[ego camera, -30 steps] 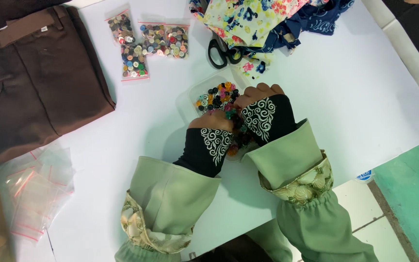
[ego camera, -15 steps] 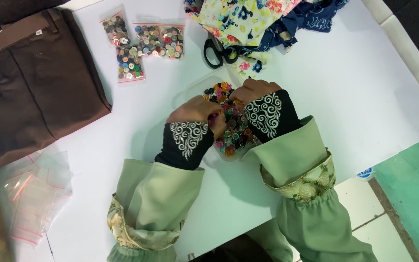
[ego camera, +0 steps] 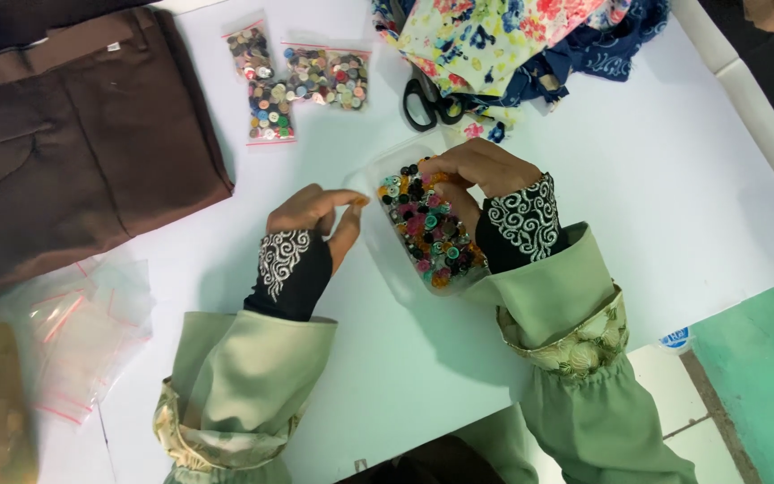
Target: Sorting and placing small buttons into plastic bags
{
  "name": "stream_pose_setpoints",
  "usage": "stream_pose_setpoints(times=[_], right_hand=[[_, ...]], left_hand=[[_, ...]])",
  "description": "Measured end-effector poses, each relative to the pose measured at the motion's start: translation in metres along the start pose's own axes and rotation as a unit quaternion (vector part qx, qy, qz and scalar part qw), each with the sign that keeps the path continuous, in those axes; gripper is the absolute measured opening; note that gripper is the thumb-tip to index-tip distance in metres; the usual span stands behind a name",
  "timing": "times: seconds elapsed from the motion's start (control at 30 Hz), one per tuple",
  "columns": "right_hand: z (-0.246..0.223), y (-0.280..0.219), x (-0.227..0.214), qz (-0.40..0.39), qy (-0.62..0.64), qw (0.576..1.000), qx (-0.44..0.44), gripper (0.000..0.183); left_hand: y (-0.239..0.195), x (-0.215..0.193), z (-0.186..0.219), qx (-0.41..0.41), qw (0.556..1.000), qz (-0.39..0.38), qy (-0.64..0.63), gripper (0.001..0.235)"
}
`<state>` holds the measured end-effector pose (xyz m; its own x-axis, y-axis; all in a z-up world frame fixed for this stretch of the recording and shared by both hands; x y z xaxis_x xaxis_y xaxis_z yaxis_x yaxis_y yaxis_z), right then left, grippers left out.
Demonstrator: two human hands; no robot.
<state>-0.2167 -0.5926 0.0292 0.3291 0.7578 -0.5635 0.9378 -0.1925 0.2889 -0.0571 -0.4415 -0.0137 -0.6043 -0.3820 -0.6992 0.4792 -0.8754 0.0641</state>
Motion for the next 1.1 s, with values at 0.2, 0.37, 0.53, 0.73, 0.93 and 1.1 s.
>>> stream_pose_setpoints(times=[0.2, 0.37, 0.53, 0.73, 0.93, 1.1], right_hand=[[0.052, 0.001, 0.119, 0.011, -0.095, 0.98, -0.175, 0.048], [-0.001, 0.011, 0.175, -0.038, -0.136, 0.949, -0.283, 0.033], [0.018, 0.012, 0.193, -0.075, -0.222, 0.938, -0.257, 0.018], [0.01, 0.014, 0.186, -0.128, -0.144, 0.964, -0.185, 0.036], [0.001, 0.013, 0.178, -0.113, -0.142, 0.971, -0.158, 0.03], [-0.01, 0.014, 0.166, -0.073, -0.141, 0.975, -0.158, 0.029]], left_hand=[[-0.071, -0.016, -0.078, 0.119, 0.96, 0.131, 0.216, 0.014], [-0.102, -0.032, -0.084, 0.125, 0.981, 0.112, 0.1, 0.022], [-0.104, -0.037, -0.081, 0.131, 0.988, 0.086, 0.015, 0.043], [-0.104, -0.033, -0.09, 0.133, 0.989, 0.028, -0.061, 0.058], [-0.105, -0.047, -0.093, 0.121, 0.988, -0.038, -0.082, 0.076], [-0.118, -0.079, -0.089, 0.013, 0.98, -0.177, -0.089, 0.131]])
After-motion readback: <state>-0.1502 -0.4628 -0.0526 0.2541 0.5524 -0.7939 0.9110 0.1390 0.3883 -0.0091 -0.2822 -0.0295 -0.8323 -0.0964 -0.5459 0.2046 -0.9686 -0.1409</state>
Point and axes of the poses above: each hand's wrist, its own y-axis towards the middle knuckle, its own x-axis out of the palm, z = x × y, the point moved 6 cm from there along y, towards the middle knuckle, and after that the axes turned 14 degrees about -z, right-handed, at the moved point
